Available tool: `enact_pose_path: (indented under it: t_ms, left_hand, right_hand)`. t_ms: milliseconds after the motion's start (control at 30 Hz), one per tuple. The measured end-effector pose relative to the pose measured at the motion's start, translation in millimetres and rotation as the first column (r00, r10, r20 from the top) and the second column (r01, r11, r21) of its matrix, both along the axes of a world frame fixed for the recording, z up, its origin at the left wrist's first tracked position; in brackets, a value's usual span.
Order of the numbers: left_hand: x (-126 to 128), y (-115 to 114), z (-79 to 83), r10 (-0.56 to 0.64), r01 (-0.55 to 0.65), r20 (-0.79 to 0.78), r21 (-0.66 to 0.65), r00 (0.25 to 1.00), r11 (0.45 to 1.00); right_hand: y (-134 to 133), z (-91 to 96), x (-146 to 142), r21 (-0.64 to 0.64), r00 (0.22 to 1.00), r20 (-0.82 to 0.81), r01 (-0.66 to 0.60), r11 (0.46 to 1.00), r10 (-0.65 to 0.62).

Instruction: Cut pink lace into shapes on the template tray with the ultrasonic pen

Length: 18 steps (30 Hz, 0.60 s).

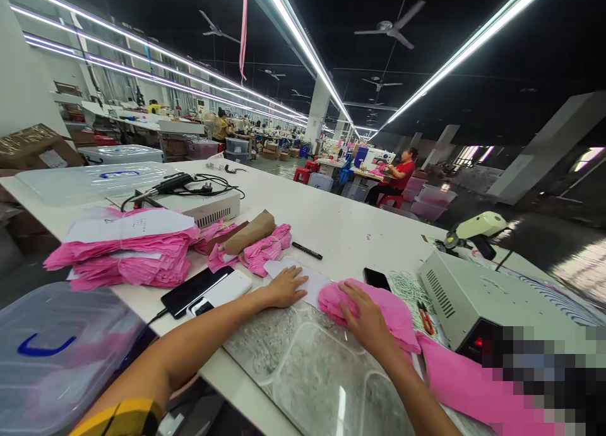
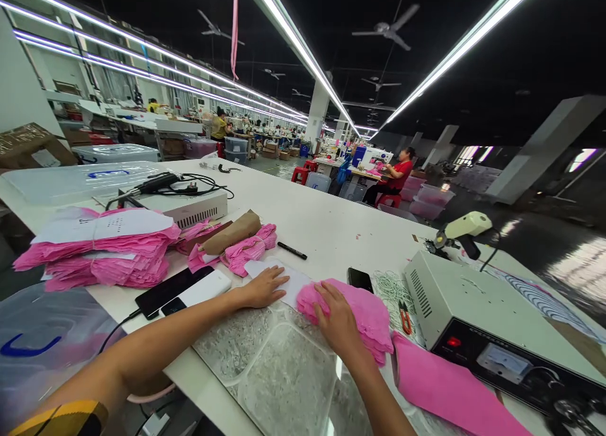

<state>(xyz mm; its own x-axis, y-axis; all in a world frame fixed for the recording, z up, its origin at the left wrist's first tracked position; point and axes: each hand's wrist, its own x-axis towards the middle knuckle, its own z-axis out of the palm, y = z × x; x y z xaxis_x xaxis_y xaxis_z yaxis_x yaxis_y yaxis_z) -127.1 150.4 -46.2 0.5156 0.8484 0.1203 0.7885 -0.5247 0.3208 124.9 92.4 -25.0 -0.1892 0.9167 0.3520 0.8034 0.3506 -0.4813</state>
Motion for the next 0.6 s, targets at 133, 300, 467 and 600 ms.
enact_pose_path:
  t_ms: [133, 300, 467, 600]
  left_hand:
    - [2.7, 5.0, 6.7, -0.040, 0.036, 0.087, 0.049, 0.995, 0.998]
    - [43.2, 4.9, 31.7, -0.146, 0.128, 0.189, 0.103, 0.971, 0.986]
    - [84.7, 7.9, 35.3, -0.281, 0.278, 0.168, 0.041, 0.945, 0.960]
    - [90.7, 16.3, 26.9, -0.328, 0.338, 0.152, -0.043, 0.932, 0.940]
  right_hand:
    - [-0.8, 15.0, 68.3, -0.019, 0.971, -0.128, 0.199, 0.980, -0.200]
    - [-12.8, 13.5, 120.8, -0.054, 0.921, -0.179, 0.340, 0.939, -0.345]
    - [-23.0, 1.2, 115.7, -0.088, 0.967, -0.116, 0.219, 0.972, -0.228]
    - [-28.1, -3.4, 114.2, -0.107, 0.979, -0.074, 0.183, 0.977, -0.192]
